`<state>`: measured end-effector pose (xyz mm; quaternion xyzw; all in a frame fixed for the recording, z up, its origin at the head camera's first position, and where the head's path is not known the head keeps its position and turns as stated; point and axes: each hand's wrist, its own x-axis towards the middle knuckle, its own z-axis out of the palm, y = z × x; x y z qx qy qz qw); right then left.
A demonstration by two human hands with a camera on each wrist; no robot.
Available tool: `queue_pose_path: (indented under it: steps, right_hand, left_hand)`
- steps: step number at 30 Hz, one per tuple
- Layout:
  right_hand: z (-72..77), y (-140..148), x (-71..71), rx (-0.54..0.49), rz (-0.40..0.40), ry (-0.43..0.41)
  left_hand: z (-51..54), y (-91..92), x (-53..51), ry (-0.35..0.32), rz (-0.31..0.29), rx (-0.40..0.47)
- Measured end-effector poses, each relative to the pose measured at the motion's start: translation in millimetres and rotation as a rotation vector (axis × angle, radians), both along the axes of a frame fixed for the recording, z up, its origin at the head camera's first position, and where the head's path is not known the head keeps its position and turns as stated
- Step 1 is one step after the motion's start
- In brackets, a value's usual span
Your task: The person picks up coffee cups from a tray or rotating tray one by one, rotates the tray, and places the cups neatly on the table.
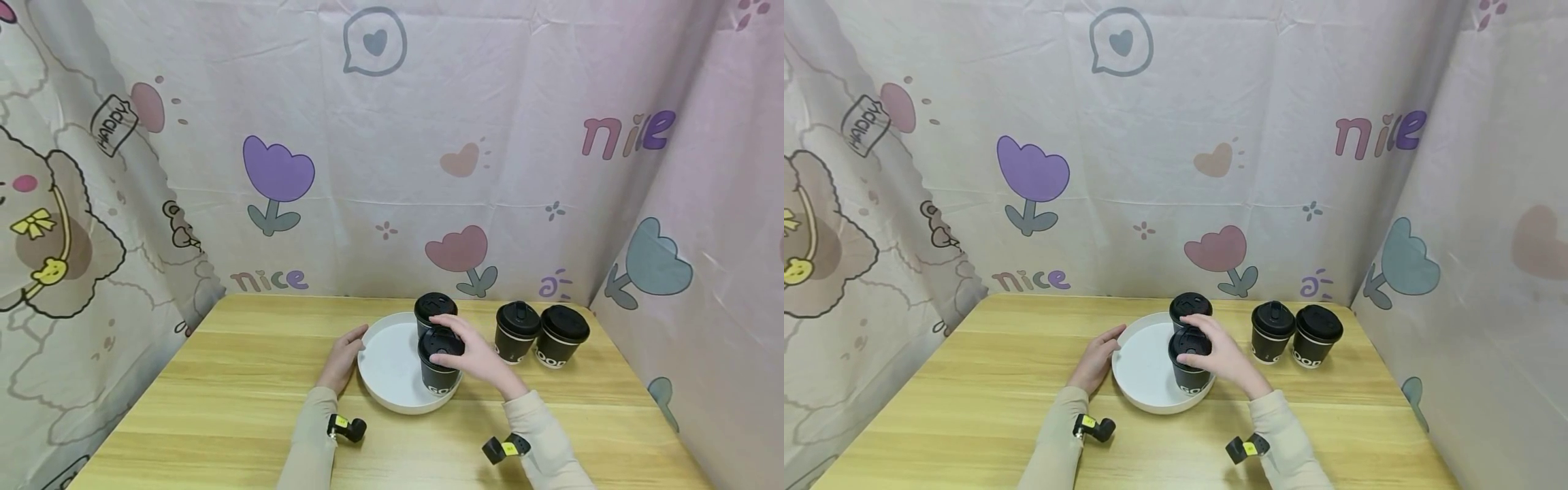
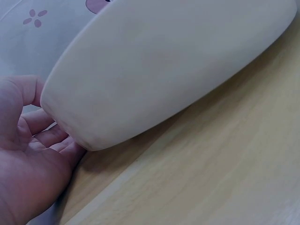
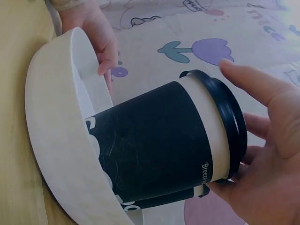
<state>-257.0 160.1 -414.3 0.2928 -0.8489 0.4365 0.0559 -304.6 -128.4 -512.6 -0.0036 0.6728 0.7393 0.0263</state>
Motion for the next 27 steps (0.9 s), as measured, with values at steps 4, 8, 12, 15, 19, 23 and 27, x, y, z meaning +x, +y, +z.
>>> queue_pose_path:
  steps: [4,8,12,15,19,23,27]
  right_hand:
    - [-0.1,-1,1.2,0.083,0.031,0.032]
    - [0.5,-3,2.1,0.122,0.045,0.037]
    - [0.3,-5,2.2,0.150,0.044,0.041]
    - [-0.1,-5,2.0,0.155,0.043,0.040]
    - [0.2,-6,3.3,0.150,0.035,0.034]
    - [0.8,-6,5.4,0.139,0.030,0.038]
    - [2.3,-5,6.7,0.132,0.023,0.057]
  left_hand:
    - [0.0,0.0,-0.6,-0.004,0.001,0.011]
    - [-1.8,-0.3,-2.6,-0.002,0.012,0.013]
    - [-2.5,-1.0,-2.6,0.003,0.013,0.013]
    - [-1.8,-1.6,-2.0,-0.001,0.010,0.016]
    - [0.5,-1.9,-0.9,-0.012,0.003,0.022]
    - [8.9,-1.1,4.2,-0.020,-0.010,0.015]
    - [24.2,0.6,14.1,-0.016,-0.018,0.006]
